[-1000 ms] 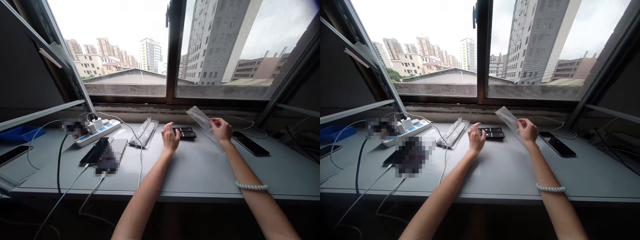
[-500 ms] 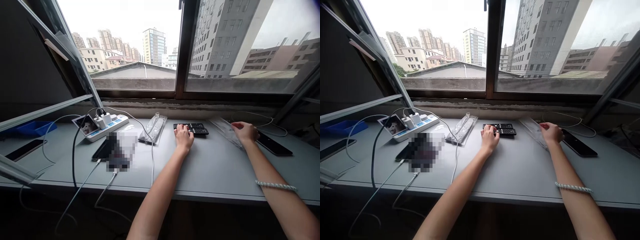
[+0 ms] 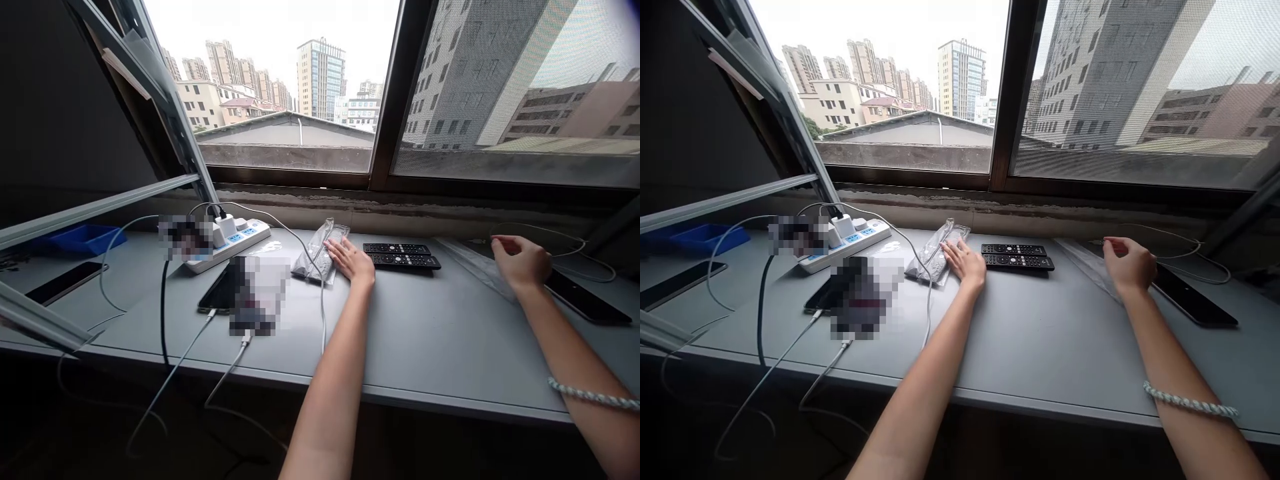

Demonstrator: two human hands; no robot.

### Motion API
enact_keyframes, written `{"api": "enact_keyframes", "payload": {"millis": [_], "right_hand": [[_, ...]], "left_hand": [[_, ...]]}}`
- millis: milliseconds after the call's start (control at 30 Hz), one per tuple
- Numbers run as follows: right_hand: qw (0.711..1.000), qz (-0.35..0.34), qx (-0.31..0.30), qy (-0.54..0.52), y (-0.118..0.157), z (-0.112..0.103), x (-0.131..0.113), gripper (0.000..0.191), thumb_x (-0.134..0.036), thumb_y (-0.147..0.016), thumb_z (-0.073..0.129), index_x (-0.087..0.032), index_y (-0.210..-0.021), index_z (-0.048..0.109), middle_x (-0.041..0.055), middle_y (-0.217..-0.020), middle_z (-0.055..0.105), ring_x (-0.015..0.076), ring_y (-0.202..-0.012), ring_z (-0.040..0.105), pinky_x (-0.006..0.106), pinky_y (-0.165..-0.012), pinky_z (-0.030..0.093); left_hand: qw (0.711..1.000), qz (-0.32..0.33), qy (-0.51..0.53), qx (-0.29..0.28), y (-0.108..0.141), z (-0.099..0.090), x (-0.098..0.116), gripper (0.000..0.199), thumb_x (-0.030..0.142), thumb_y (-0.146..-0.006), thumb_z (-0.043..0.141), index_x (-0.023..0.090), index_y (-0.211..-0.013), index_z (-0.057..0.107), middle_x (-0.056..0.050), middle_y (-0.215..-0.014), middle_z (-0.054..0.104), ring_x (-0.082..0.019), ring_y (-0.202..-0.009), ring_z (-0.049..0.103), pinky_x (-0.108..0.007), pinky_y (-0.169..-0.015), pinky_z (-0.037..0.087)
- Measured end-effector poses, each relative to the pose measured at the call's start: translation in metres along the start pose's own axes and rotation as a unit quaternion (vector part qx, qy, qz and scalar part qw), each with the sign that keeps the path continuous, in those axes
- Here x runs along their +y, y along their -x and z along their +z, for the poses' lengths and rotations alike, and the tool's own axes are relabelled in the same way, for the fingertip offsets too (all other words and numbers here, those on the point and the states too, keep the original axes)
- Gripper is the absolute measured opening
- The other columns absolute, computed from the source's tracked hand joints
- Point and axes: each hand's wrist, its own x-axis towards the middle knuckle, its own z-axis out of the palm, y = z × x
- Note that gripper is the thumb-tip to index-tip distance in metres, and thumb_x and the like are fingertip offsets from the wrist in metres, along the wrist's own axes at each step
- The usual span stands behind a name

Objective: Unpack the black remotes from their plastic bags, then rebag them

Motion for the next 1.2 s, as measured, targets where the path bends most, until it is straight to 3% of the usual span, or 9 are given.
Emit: {"api": "enact_keyframes", "payload": {"millis": [100, 267, 433, 567, 700, 867, 1033, 1200], "right_hand": [[0.999, -0.030, -0.028, -0.032, 0.008, 0.003, -0.010, 0.024, -0.031, -0.076, 0.053, -0.021, -0.089, 0.070, 0.0086, -0.080, 0.070, 0.0246, -0.078, 0.063, 0.035, -0.072, 0.045], [0.988, -0.086, -0.093, -0.086, 0.019, 0.011, -0.014, 0.023, -0.036, -0.078, 0.048, -0.026, -0.087, 0.067, 0.0046, -0.080, 0.068, 0.0266, -0.077, 0.063, 0.041, -0.073, 0.047], [0.982, -0.099, -0.123, -0.107, 0.025, 0.016, -0.020, 0.021, -0.035, -0.078, 0.048, -0.026, -0.085, 0.066, 0.0034, -0.079, 0.068, 0.0252, -0.075, 0.063, 0.040, -0.075, 0.048], [0.980, -0.084, -0.143, -0.111, 0.027, 0.016, -0.026, 0.021, -0.030, -0.076, 0.052, -0.019, -0.085, 0.067, 0.0069, -0.079, 0.070, 0.0225, -0.073, 0.064, 0.035, -0.076, 0.048], [0.976, -0.087, -0.168, -0.109, 0.029, 0.015, -0.032, 0.021, -0.028, -0.076, 0.053, -0.018, -0.086, 0.069, 0.0068, -0.078, 0.071, 0.0197, -0.072, 0.064, 0.031, -0.076, 0.047], [0.973, -0.109, -0.165, -0.121, 0.033, 0.015, -0.036, 0.021, -0.029, -0.076, 0.052, -0.020, -0.085, 0.069, 0.0032, -0.072, 0.070, 0.0202, -0.069, 0.065, 0.033, -0.073, 0.048], [0.976, -0.100, -0.159, -0.108, 0.036, 0.011, -0.042, 0.023, -0.032, -0.078, 0.052, -0.022, -0.088, 0.069, 0.0014, -0.060, 0.067, 0.0216, -0.067, 0.065, 0.033, -0.067, 0.047], [0.975, -0.103, -0.148, -0.130, 0.037, 0.009, -0.047, 0.025, -0.037, -0.080, 0.051, -0.022, -0.091, 0.068, 0.0005, -0.058, 0.066, 0.0206, -0.066, 0.065, 0.031, -0.066, 0.046]], "left_hand": [[0.999, -0.008, -0.027, -0.016, -0.005, -0.002, -0.002, 0.059, 0.016, -0.078, 0.050, 0.002, -0.132, 0.032, -0.026, -0.143, 0.022, -0.035, -0.137, 0.007, -0.048, -0.109, 0.018], [0.998, 0.003, -0.058, -0.031, -0.011, -0.008, -0.003, 0.056, 0.011, -0.076, 0.051, 0.006, -0.130, 0.037, -0.024, -0.135, 0.036, -0.033, -0.129, 0.030, -0.043, -0.105, 0.024], [0.998, -0.030, -0.054, -0.011, -0.016, -0.009, -0.005, 0.048, 0.007, -0.080, 0.043, 0.008, -0.128, 0.040, -0.021, -0.125, 0.046, -0.030, -0.125, 0.035, -0.039, -0.102, 0.027], [0.997, -0.057, -0.046, -0.005, -0.020, -0.014, -0.008, 0.034, 0.007, -0.085, 0.037, 0.012, -0.116, 0.051, -0.019, -0.111, 0.055, -0.030, -0.110, 0.047, -0.040, -0.095, 0.032], [0.997, -0.051, -0.051, -0.013, -0.017, -0.021, -0.010, 0.028, 0.009, -0.083, 0.045, 0.012, -0.111, 0.052, -0.019, -0.111, 0.054, -0.031, -0.111, 0.045, -0.044, -0.095, 0.031], [0.999, -0.039, -0.012, 0.021, -0.010, -0.031, -0.008, 0.042, 0.003, -0.074, 0.051, 0.018, -0.113, 0.050, -0.013, -0.112, 0.053, -0.030, -0.112, 0.044, -0.049, -0.096, 0.029], [0.997, 0.039, 0.019, 0.067, 0.001, -0.040, 0.004, 0.048, 0.007, -0.073, 0.052, 0.021, -0.118, 0.045, -0.011, -0.116, 0.048, -0.029, -0.113, 0.042, -0.045, -0.094, 0.033], [0.975, 0.222, -0.001, -0.001, 0.024, -0.029, 0.021, 0.035, 0.008, -0.076, 0.051, 0.023, -0.108, 0.050, -0.008, -0.110, 0.049, -0.025, -0.103, 0.046, -0.036, -0.088, 0.036]]}}
